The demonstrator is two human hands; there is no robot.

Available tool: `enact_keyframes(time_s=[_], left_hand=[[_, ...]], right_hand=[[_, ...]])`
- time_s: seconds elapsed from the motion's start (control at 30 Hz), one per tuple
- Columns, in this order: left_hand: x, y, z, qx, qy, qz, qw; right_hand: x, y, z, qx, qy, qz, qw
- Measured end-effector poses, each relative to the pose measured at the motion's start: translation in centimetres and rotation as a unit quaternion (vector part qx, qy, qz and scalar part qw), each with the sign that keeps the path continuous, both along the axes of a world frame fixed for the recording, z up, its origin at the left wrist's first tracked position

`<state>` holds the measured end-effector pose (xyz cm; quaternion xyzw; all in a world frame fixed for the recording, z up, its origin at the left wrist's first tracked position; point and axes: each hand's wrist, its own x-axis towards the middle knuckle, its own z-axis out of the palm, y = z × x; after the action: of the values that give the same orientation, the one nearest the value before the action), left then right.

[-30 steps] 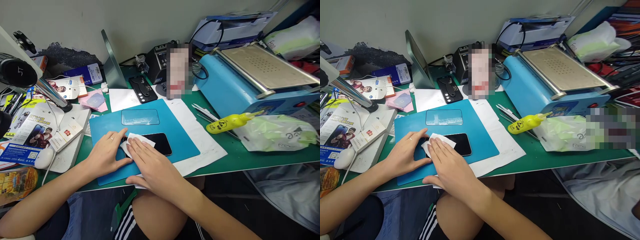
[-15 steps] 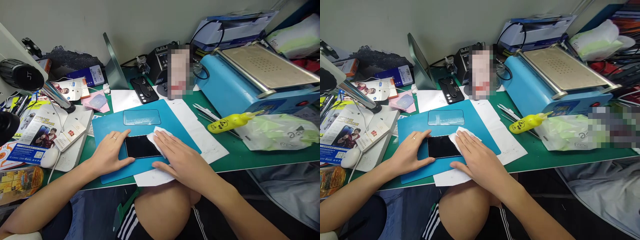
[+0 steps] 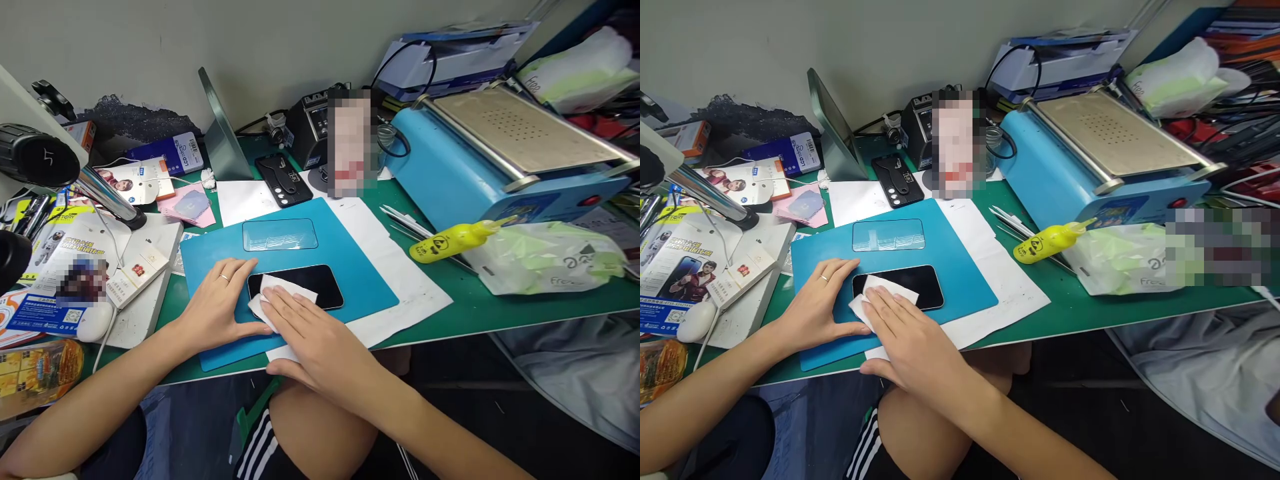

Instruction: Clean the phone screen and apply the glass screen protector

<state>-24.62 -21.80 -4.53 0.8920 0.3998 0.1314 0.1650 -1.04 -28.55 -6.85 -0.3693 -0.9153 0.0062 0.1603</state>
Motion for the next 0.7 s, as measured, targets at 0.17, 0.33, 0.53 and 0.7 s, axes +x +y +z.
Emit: enact_keyframes(time_s=[0.17,0.33,0.53,0.7], left_hand=[[0.0,-0.1,-0.1,0.002,0.026,-0.009,1.000],[0.2,-0.1,0.1,0.013,0.030,-0.014,0.999],[0.2,0.0,-0.1,0.013,0.025,-0.013,1.000],[0.0,0.1,-0.3,0.023,0.020,-0.021,0.999]], right_hand=[[4.7,-0.6,-0.7,0.019,-0.022,-0.055,0.998],[6.1,0.0,-1.0,0.031,-0.028,-0.086,0.995],[1.9,1.2,0.0,0.023,-0.025,-0.019,0.999],[-0.9,1.7,0.3,0.024,-0.006,0.023,0.999]])
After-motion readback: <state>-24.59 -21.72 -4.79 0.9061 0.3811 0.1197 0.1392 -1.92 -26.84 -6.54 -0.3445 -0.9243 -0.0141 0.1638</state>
